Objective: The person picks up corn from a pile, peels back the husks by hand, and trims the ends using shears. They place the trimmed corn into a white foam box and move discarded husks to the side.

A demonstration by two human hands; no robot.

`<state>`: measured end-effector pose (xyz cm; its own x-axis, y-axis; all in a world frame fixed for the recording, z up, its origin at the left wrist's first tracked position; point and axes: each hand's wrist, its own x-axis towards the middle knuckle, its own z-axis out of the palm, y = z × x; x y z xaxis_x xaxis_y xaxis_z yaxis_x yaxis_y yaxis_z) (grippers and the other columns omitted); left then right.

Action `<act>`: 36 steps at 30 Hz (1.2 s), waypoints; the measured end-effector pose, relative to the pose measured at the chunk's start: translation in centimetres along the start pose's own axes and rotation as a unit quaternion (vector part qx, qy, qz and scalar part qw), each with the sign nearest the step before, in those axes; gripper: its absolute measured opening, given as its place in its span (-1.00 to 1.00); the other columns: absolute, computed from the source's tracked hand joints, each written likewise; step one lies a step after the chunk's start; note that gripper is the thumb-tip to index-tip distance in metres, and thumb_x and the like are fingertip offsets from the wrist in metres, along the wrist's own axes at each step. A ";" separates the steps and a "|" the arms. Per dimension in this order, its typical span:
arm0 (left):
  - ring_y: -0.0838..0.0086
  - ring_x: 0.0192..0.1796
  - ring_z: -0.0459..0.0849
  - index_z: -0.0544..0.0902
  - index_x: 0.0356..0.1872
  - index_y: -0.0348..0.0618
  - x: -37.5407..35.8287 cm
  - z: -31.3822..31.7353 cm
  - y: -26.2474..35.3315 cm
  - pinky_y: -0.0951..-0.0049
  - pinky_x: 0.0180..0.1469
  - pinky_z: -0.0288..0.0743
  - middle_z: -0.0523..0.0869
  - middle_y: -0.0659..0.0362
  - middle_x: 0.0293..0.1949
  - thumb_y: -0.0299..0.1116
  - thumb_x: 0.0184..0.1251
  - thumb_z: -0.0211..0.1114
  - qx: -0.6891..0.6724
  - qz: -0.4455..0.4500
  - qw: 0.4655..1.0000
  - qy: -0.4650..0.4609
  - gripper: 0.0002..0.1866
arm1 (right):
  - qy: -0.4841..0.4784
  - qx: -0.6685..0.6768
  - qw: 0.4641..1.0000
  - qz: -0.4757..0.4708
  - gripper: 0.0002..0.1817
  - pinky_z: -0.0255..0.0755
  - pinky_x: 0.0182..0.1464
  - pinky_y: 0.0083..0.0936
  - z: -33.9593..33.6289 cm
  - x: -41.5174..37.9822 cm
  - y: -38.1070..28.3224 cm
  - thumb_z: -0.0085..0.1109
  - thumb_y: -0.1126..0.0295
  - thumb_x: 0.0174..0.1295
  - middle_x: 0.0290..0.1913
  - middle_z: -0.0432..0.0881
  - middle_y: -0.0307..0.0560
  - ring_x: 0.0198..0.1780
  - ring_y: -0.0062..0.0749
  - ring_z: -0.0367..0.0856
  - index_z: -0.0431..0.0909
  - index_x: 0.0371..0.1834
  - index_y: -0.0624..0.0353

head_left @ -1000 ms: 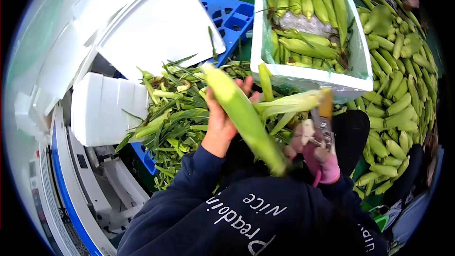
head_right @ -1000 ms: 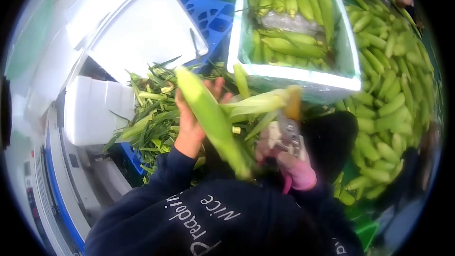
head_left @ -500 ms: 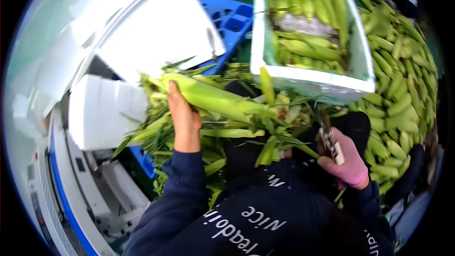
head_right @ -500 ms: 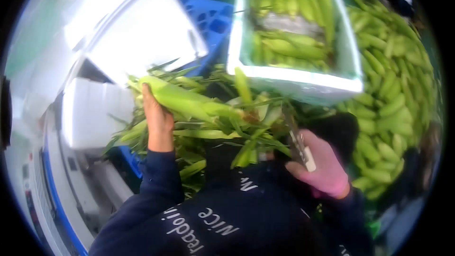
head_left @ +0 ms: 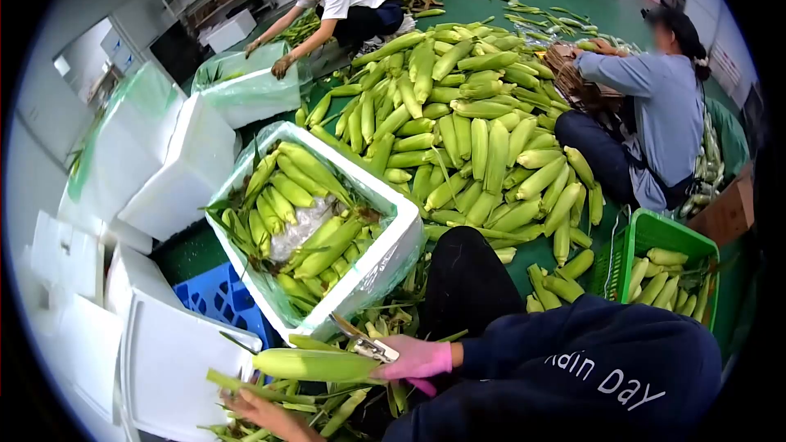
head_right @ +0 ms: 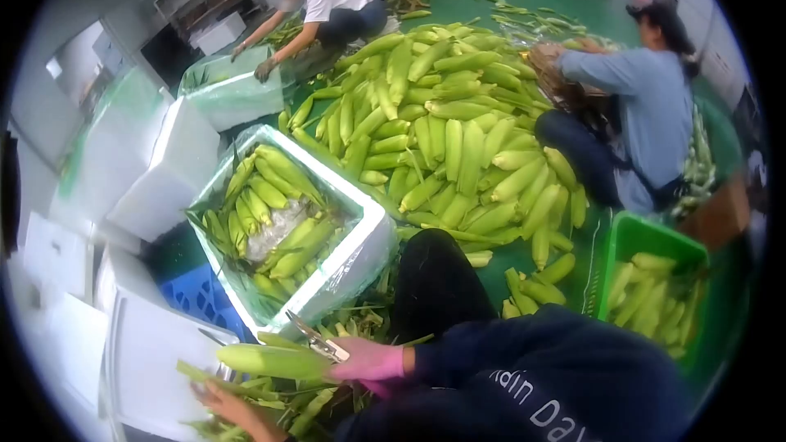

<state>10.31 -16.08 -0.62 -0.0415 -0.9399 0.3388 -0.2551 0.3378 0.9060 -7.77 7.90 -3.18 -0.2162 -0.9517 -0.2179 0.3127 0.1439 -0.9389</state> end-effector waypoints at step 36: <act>0.41 -0.25 0.70 0.55 0.12 -0.29 -6.0 1.1 3.1 0.40 -0.16 0.61 0.69 0.08 -0.23 -0.19 0.49 0.27 -0.161 -0.401 0.595 -0.678 -0.61 | -0.163 -0.221 0.948 0.159 -0.77 0.46 -0.61 -0.40 -3.9 -0.6 -5.7 0.27 0.29 0.32 -0.54 0.62 -0.09 -0.78 -0.36 0.53 0.57 -0.16 0.23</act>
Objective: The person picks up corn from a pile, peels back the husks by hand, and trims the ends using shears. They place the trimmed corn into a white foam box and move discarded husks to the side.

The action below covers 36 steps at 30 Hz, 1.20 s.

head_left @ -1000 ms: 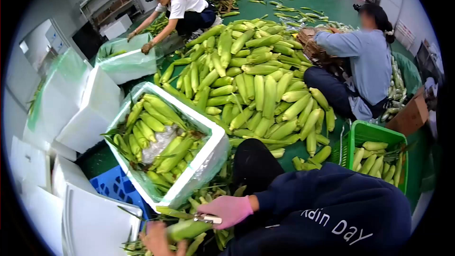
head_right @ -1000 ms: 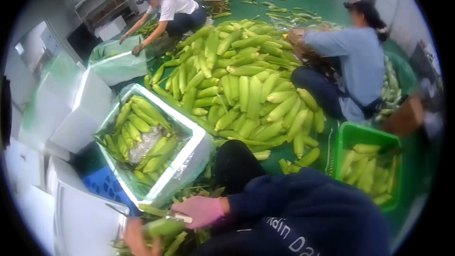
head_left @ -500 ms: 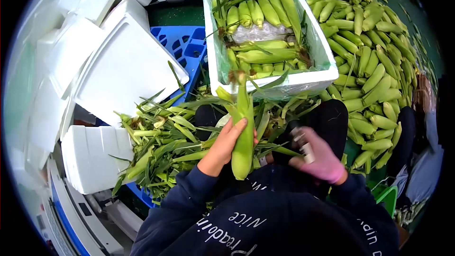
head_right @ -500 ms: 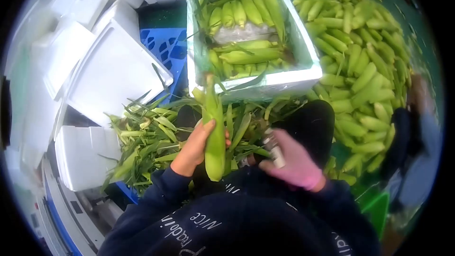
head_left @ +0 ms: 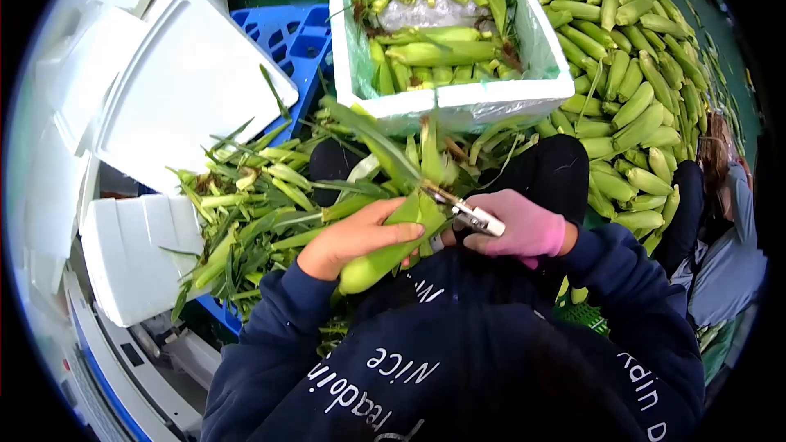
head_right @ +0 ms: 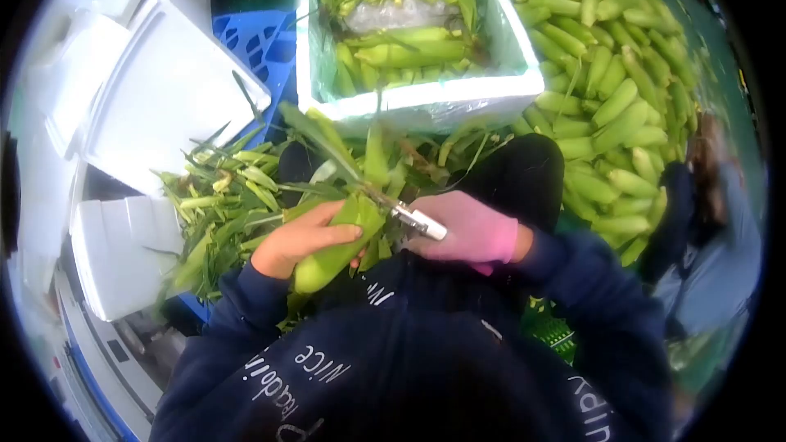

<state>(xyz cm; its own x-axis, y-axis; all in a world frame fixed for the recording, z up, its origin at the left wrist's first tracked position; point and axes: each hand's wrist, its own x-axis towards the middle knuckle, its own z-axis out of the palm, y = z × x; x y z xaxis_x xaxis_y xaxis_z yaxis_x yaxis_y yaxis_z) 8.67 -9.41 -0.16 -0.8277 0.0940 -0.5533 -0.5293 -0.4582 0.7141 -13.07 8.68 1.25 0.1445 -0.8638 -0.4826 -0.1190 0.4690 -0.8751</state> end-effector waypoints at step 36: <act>-0.07 -0.14 0.72 0.62 0.13 -0.24 6.7 4.7 -1.1 0.12 -0.12 0.59 0.71 -0.08 -0.14 0.50 0.38 -0.04 0.493 0.428 0.664 0.363 -0.12 | 0.215 0.465 0.849 -0.131 -0.70 0.52 -0.54 -0.57 4.1 -1.5 0.9 0.12 0.35 0.45 -0.31 0.67 -0.07 -0.50 -0.46 0.63 0.42 0.15 0.25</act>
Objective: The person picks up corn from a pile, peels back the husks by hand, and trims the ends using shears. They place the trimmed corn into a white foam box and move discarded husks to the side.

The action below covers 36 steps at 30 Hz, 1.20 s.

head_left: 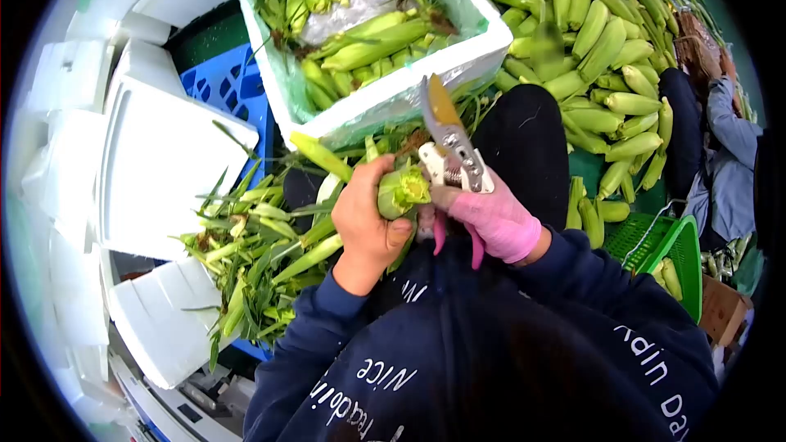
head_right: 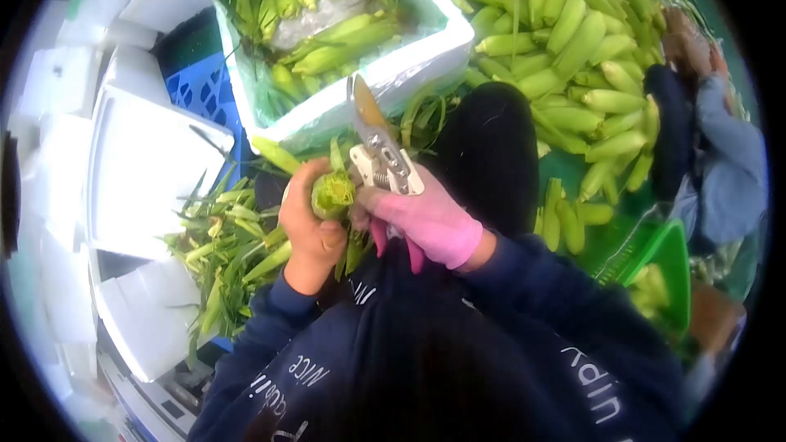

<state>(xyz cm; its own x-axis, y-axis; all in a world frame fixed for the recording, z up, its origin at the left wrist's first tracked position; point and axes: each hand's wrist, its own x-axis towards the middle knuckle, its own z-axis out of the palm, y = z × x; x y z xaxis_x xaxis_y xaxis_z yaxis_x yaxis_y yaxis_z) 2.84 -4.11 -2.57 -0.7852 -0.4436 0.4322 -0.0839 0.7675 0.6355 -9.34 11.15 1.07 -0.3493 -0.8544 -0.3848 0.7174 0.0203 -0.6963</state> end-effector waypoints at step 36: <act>0.27 -0.28 0.66 0.69 -0.14 -0.28 -0.3 7.3 -2.2 0.23 -0.21 0.50 0.71 -0.02 -0.29 -0.13 0.42 0.31 -0.186 -0.320 0.896 -0.246 -0.65 | 0.249 -0.381 0.865 -0.209 -0.65 0.53 -0.09 -0.22 -5.5 2.5 4.8 0.23 0.32 0.28 -0.22 0.59 0.09 -0.14 0.04 0.62 0.48 0.11 0.12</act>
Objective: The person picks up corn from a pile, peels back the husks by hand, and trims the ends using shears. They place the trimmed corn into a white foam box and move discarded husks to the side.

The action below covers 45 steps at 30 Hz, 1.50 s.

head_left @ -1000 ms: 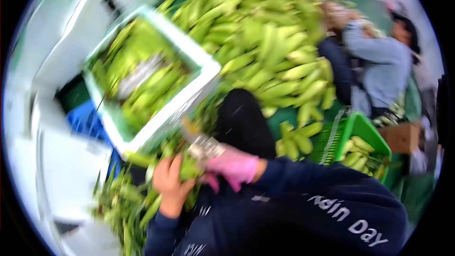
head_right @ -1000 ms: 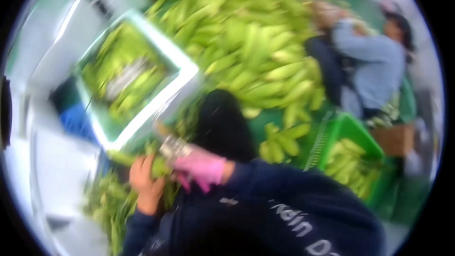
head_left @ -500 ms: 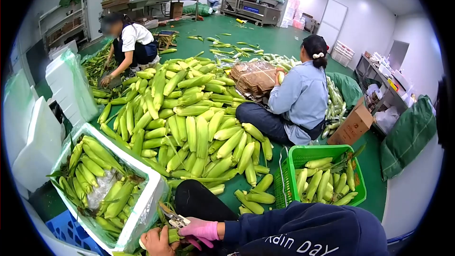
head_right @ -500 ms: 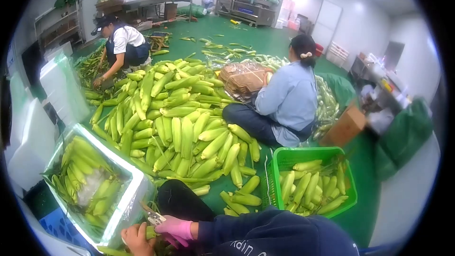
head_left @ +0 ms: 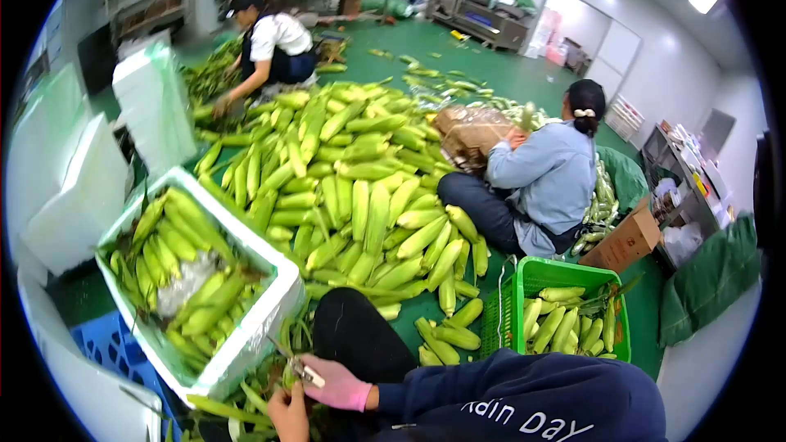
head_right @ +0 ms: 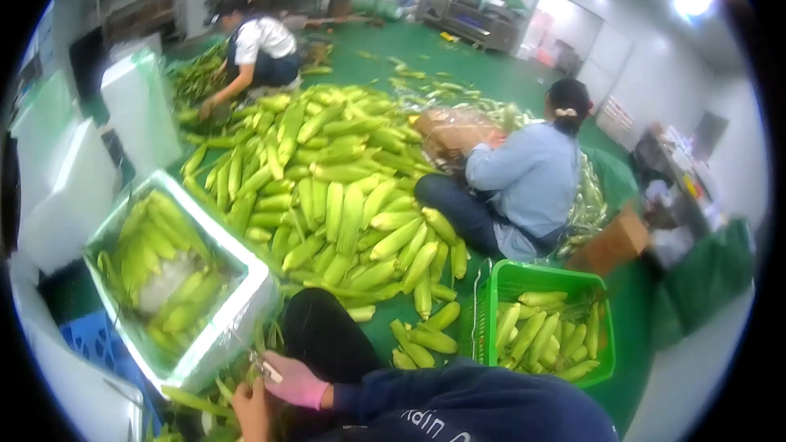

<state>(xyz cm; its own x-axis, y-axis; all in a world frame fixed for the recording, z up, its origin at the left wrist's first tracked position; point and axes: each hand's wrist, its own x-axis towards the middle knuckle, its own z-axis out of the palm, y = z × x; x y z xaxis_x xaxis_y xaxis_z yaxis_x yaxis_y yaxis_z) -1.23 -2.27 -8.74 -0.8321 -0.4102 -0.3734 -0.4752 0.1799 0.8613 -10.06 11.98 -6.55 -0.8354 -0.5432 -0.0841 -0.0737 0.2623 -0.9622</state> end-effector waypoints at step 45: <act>0.39 -0.13 0.74 0.57 0.15 -0.36 0.5 -1.1 1.8 0.43 0.04 0.59 0.74 0.10 -0.14 -0.22 0.60 0.18 -0.310 0.051 0.942 -0.117 -0.62 | -0.086 0.329 0.912 0.228 -0.56 0.44 -0.69 -0.53 -9.5 2.3 -5.7 0.04 0.28 0.51 -0.42 0.64 -0.08 -0.62 -0.42 0.58 0.41 0.35 0.26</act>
<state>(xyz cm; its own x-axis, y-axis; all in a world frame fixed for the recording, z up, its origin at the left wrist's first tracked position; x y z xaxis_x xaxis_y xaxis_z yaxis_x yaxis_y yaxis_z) -2.21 -3.12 -7.03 -0.9392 -0.1975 -0.2810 -0.1911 -0.3791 0.9054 -16.75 16.84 1.20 -0.5951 -0.6296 -0.4994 0.6505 -0.0125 -0.7594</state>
